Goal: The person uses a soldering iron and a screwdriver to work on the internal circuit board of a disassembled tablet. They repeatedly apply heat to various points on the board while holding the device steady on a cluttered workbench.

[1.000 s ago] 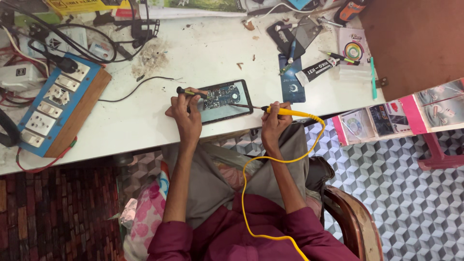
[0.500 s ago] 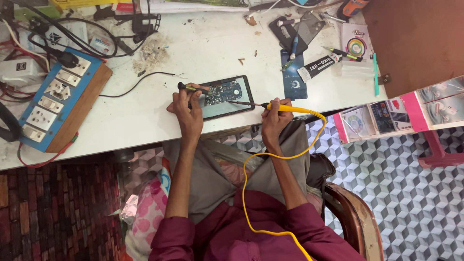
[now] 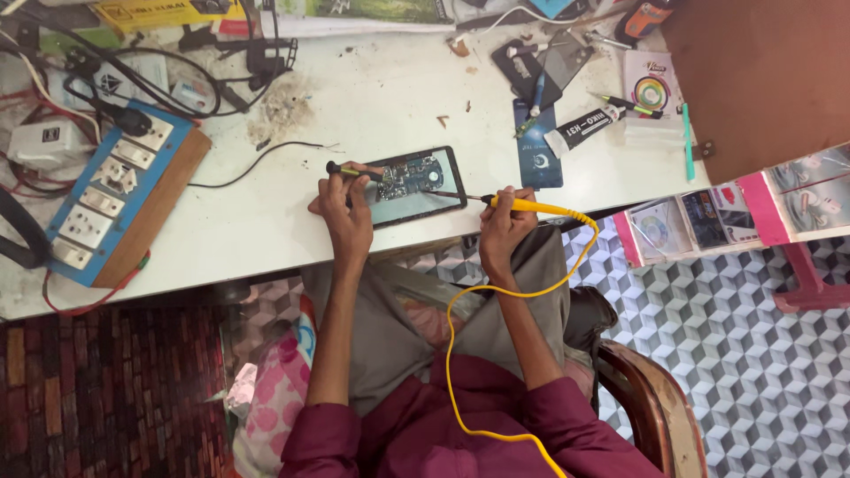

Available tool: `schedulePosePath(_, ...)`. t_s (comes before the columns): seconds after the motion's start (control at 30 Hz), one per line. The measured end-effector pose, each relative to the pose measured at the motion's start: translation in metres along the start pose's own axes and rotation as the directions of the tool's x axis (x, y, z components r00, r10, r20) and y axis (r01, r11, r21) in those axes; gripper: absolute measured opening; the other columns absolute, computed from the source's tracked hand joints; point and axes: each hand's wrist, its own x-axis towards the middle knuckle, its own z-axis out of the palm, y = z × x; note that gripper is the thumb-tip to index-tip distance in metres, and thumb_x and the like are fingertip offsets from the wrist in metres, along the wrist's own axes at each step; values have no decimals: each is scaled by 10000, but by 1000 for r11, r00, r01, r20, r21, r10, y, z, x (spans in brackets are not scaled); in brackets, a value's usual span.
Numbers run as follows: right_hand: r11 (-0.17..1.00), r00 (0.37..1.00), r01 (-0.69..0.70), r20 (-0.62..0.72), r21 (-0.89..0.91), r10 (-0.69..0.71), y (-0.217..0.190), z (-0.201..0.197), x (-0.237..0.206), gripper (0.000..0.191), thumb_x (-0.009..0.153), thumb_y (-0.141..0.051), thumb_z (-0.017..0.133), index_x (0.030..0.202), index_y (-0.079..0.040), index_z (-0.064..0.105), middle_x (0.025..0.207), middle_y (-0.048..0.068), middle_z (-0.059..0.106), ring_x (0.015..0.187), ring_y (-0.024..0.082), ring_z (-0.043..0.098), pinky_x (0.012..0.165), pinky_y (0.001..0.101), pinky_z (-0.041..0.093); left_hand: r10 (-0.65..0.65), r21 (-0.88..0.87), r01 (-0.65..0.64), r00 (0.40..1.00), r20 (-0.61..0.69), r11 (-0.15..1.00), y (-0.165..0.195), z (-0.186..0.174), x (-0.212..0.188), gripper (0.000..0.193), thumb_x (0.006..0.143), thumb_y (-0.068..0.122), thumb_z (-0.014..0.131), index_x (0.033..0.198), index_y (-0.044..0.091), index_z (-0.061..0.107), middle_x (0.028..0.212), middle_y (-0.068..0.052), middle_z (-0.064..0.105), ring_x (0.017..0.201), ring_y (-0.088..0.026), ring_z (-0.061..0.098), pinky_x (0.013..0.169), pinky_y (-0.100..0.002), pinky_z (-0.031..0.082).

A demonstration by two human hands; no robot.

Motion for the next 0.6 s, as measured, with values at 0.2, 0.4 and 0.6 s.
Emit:
schedulePosePath(0.2,998,998,-56,36,-13,56,2,-5,4,267,1092,-171,554,862,-57,483,629,1,504,479,52,474,420,215,368,31,190,-32,999,6,981,0,1,-2,216,1092,206,574,1173,19,647,1064,-107,623,1033,-229,616,939,-379,434)
schedulePosePath(0.4,998,997,-4,71,-62,8,6,-7,5,260,1099,-162,547,874,-47,487,618,23,518,466,67,491,421,222,377,28,19,-28,1000,9,999,0,3,2,179,1100,138,548,1158,-17,615,1115,-145,551,1088,-209,677,973,-344,528)
schedulePosePath(0.6,998,999,-48,15,44,47,2,-1,6,227,1071,-151,548,889,-39,471,721,46,548,493,86,539,423,235,431,12,-50,-12,1000,5,999,1,4,3,193,1096,135,556,1169,-40,596,1095,-125,569,1108,-213,701,983,-331,532)
